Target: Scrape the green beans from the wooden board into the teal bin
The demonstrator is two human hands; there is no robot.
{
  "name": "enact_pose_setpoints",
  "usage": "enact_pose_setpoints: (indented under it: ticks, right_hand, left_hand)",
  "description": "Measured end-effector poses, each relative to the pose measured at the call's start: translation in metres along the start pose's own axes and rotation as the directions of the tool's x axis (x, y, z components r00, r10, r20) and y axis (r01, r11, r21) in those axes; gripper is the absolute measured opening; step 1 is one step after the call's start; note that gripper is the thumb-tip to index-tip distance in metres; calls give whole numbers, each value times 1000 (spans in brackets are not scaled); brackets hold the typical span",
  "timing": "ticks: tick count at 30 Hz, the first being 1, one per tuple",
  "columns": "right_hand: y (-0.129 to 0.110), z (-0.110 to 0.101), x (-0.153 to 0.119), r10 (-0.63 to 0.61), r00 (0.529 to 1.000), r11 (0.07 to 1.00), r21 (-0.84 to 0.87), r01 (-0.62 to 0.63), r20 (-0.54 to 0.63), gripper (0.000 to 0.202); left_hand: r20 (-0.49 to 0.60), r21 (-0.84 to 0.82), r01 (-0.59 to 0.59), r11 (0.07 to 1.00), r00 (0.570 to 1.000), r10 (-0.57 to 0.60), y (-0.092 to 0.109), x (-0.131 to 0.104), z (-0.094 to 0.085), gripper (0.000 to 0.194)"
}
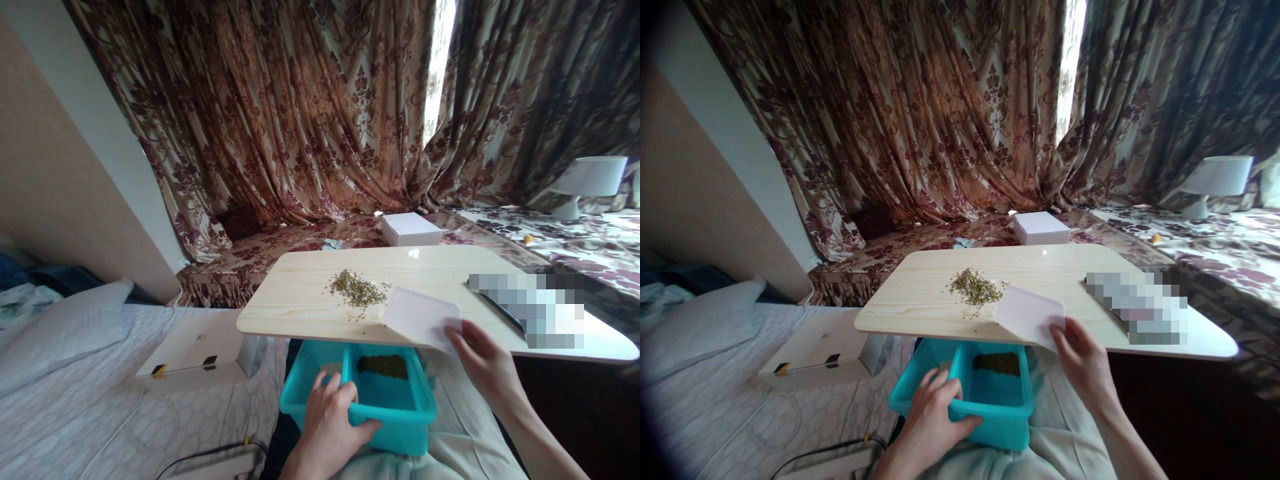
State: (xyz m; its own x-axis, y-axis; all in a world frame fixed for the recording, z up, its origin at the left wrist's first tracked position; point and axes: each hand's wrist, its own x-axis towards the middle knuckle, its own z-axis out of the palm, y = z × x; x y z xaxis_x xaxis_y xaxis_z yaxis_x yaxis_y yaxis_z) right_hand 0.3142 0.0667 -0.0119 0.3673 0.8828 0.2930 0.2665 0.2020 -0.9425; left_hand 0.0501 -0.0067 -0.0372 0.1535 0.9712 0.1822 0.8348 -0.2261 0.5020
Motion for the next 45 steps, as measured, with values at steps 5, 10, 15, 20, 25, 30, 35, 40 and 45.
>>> enact_pose_setpoints:
  ticks: [5, 10, 15, 20, 25, 30, 35, 40, 45]
  right_hand:
    - [-3, 15, 0, -18, 999, 999, 27, 17, 45, 27]
    - [-14, 27, 5, -42, 992, 995, 92, 31, 116, 27]
    - [-9, 29, 10, -27, 993, 998, 61, 20, 116, 24]
    - [-4, 13, 13, -29, 999, 1000, 3, 29, 41, 24]
    - [2, 9, 5, -34, 998, 999, 44, 32, 56, 26]
    - [7, 16, 0, -21, 997, 997, 81, 14, 80, 30]
    - [0, 25, -4, -29, 993, 996, 91, 18, 116, 33]
    - [-6, 29, -11, -6, 984, 995, 103, -13, 180, 36]
    - [-12, 26, 1, -22, 988, 996, 89, 8, 152, 38]
  left_hand:
    - [-1, -2, 13, 1000, 1000, -13, 0, 0, -1, 30]
    - [0, -10, 23, 1000, 1000, -23, -1, 1, 1, 31]
    - [-1, -12, 27, 1000, 1000, -27, -2, 1, 3, 31]
    - [-5, -11, 29, 1000, 1000, -29, -2, 0, 4, 30]
    - [-12, -13, 35, 999, 999, -35, -1, 0, 1, 31]
    - [-38, -12, 50, 999, 998, -50, -6, 0, -6, 26]
    - [-35, -11, 50, 999, 998, -51, -12, -2, -11, 27]
    - [-21, -13, 43, 999, 999, -43, -13, -3, -14, 29]
    - [-13, -25, 42, 999, 999, -43, -11, -5, -15, 32]
